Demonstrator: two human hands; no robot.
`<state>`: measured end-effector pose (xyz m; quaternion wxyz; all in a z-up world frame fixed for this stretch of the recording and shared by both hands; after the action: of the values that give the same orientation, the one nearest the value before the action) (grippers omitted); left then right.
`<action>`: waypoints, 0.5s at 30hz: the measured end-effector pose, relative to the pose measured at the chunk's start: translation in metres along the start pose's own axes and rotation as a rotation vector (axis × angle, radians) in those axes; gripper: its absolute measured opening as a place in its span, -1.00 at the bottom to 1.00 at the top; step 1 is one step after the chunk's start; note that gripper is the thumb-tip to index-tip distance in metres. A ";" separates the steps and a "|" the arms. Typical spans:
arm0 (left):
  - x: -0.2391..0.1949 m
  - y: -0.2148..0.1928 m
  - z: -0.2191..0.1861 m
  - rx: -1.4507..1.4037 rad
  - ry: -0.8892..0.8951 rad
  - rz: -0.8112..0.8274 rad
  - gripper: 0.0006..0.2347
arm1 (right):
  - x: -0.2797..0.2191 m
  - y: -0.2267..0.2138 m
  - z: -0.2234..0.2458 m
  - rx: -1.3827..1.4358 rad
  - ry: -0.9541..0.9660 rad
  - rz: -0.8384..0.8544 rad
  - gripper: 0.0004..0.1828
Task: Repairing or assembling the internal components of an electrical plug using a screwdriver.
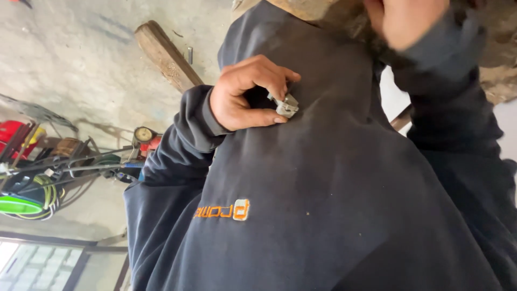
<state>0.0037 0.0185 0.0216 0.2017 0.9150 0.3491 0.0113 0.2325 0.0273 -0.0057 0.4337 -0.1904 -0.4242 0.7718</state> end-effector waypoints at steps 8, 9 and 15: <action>0.001 0.003 -0.003 0.048 -0.022 -0.025 -0.74 | 0.052 -0.063 0.092 0.421 -0.252 0.022 -0.87; 0.001 0.003 -0.002 0.052 -0.025 -0.028 -0.74 | 0.056 -0.064 0.098 0.450 -0.298 0.015 -0.83; 0.001 0.002 -0.005 0.038 -0.002 -0.030 -0.76 | 0.049 -0.055 0.104 0.402 -0.380 0.040 -0.74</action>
<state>0.0049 0.0197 0.0272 0.1848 0.9133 0.3628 0.0005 0.1649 0.0320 0.1023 0.3599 0.0392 -0.3326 0.8708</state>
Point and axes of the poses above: each hand's wrist, its own x-axis towards the middle knuckle, its own y-axis out of the palm, z = x × y, the point moved 8 cm from there along x, towards the middle knuckle, and after that the axes turned 10 degrees about -y, right-handed, at the moved point
